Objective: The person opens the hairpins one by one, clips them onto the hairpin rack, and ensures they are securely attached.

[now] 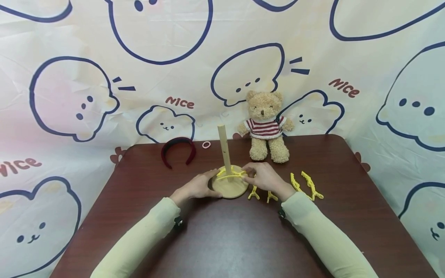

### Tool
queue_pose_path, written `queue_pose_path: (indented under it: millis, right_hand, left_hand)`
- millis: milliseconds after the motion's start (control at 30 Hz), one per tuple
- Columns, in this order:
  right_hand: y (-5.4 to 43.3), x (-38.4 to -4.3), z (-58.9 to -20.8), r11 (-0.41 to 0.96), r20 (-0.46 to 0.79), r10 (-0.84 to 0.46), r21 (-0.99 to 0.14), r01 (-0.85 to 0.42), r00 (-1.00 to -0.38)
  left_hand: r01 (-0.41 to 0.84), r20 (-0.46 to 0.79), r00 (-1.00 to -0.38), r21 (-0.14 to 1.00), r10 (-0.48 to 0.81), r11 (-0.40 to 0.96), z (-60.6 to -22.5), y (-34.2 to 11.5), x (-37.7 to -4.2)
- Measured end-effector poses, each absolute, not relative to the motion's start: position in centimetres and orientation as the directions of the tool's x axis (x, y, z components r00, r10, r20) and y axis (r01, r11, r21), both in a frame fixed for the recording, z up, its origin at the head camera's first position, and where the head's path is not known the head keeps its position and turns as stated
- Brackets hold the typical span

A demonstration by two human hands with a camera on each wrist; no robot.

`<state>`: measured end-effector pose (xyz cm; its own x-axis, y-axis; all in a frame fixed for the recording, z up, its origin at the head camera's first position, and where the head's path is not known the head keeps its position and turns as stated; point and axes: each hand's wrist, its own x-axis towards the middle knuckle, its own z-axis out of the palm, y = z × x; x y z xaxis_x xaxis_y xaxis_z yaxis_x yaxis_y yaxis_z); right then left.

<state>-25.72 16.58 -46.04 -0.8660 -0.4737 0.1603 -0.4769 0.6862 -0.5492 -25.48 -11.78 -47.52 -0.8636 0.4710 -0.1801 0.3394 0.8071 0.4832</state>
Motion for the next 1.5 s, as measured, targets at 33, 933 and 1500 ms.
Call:
queue_pose_path:
  millis: [33,933,1500]
  right_hand:
    - [16.7,-25.7,-46.0,0.688,0.145,-0.470,-0.558,-0.465,-0.870]
    - [23.1,-23.2,-45.0,0.714,0.071,-0.352,-0.624,-0.317,-0.933]
    - [27.6,-21.1,-44.8,0.763,0.081,-0.236,-0.602,-0.237,-0.968]
  left_hand:
    - [0.338,-0.182,-0.863,0.483,0.471,0.807,-47.5,-11.8,-25.5]
    - [0.337,-0.177,-0.865,0.489,0.470,0.804,-47.2,-11.8,-25.6]
    - [0.337,-0.178,-0.868,0.472,0.463,0.815,-47.7,-11.9,-25.6]
